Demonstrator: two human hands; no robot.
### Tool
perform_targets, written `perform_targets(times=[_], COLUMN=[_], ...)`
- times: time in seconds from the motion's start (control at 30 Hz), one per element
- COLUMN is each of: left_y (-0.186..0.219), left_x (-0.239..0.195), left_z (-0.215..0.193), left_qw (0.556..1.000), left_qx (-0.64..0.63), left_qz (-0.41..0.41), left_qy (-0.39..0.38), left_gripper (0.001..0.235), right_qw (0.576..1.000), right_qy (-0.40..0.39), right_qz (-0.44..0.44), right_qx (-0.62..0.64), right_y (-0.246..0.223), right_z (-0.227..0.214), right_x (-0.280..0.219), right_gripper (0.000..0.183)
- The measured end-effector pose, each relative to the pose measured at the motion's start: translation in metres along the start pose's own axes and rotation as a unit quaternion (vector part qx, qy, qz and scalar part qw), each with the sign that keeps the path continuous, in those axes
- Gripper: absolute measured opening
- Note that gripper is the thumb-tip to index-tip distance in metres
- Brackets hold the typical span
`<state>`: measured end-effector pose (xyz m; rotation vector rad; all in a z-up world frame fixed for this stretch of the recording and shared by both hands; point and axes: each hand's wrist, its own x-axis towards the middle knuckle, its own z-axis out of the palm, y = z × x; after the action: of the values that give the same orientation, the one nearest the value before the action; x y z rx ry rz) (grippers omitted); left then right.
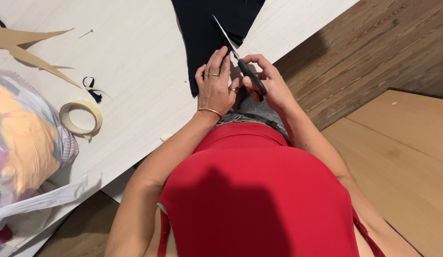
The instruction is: The person cuts a piece of black fabric using scissors, then aligns and smooths the cut pieces on a white table. They handle a cardboard pattern and other fabric scraps, arranging the cut fabric pieces into a specific layout.
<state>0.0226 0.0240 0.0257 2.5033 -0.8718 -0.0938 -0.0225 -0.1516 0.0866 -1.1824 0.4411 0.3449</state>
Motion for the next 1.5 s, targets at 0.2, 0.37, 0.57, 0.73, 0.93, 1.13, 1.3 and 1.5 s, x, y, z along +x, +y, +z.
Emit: perform_targets(times=[0.2,0.37,0.57,0.73,0.93,1.13,1.3,1.5], left_y=[0.0,0.001,-0.005,-0.009,-0.014,-0.002,0.012,-0.012], left_x=[0.0,0.0,-0.005,0.002,0.026,0.05,0.019,-0.045], left_z=[0.0,-0.002,0.014,0.012,-0.018,-0.009,-0.011,-0.035], left_qw=[1.0,1.0,0.999,0.998,0.999,0.994,0.987,0.995], left_qx=[-0.01,-0.008,-0.023,-0.024,0.01,0.112,0.137,0.047], left_qz=[-0.006,-0.001,0.01,0.01,-0.006,0.005,0.064,0.082], left_qy=[0.002,0.005,0.032,0.065,0.043,-0.012,-0.048,0.013], left_gripper=[0.067,0.068,0.064,0.06,0.054,0.075,0.072,0.043], right_qw=[0.999,0.999,1.0,1.0,0.985,0.982,0.934,0.961], right_qy=[0.033,0.031,0.026,-0.005,-0.151,0.041,0.085,0.05], right_qz=[0.028,0.026,0.002,-0.02,-0.049,0.028,0.048,0.041], right_qx=[-0.015,-0.024,-0.017,-0.022,-0.063,-0.182,-0.345,-0.27], right_y=[0.003,0.0,0.012,0.001,-0.023,-0.072,-0.079,-0.08], right_z=[-0.008,-0.009,-0.014,-0.023,-0.078,-0.061,-0.041,-0.071], right_x=[-0.002,-0.002,0.006,-0.005,-0.052,-0.045,-0.01,-0.023], right_gripper=[0.047,0.048,0.051,0.059,0.057,0.06,0.044,0.051])
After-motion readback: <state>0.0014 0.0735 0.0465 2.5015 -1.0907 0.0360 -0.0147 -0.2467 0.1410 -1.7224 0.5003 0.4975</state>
